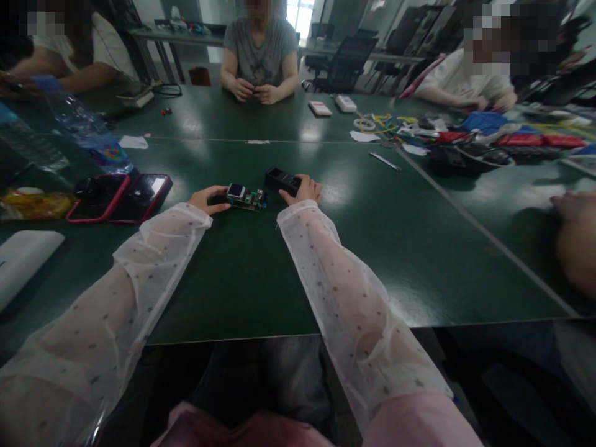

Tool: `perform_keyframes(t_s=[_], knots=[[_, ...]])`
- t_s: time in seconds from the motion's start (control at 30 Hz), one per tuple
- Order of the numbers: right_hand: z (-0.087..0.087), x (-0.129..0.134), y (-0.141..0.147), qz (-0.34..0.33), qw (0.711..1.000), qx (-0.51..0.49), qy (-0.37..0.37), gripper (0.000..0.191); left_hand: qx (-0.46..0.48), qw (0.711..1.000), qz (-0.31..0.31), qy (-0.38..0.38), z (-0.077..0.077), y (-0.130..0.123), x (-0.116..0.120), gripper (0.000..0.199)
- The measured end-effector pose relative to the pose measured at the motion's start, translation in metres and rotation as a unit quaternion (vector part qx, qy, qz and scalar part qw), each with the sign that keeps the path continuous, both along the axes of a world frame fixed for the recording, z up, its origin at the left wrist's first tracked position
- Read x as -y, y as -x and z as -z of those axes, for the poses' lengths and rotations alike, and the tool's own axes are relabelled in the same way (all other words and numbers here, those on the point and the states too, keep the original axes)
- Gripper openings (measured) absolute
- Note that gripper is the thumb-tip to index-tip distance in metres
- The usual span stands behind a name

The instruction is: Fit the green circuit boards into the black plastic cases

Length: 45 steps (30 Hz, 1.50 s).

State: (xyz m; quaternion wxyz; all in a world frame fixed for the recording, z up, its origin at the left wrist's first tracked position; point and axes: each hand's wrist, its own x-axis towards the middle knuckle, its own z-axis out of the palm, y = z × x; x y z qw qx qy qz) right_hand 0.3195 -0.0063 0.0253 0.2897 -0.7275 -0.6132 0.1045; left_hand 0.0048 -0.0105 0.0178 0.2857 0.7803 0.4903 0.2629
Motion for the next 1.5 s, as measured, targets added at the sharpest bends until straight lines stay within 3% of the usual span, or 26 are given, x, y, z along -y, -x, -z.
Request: perform_keyframes(t_s=[0.3,0.93,1.3,1.5], knots=[[0.015,-0.012,-0.008,0.008,1.0,0.005,-0.025,0.07,0.043,0.999,0.021,-0.019,0.003,0.0,0.002,0.066],[-0.001,0.001,0.0,0.0,1.0,-0.011,-0.01,0.058,0.052,0.998,0.026,0.007,-0.002,0.002,0.004,0.066],[-0.024,0.029,0.026,-0.201,0.971,-0.062,-0.11,0.064,0.077,0.997,0.026,0.004,0.011,0.004,-0.005,0.075],[-0.016,0.033,0.039,-0.254,0.962,-0.047,-0.09,0.061,0.071,0.997,0.001,0.01,0.007,0.001,-0.003,0.075]])
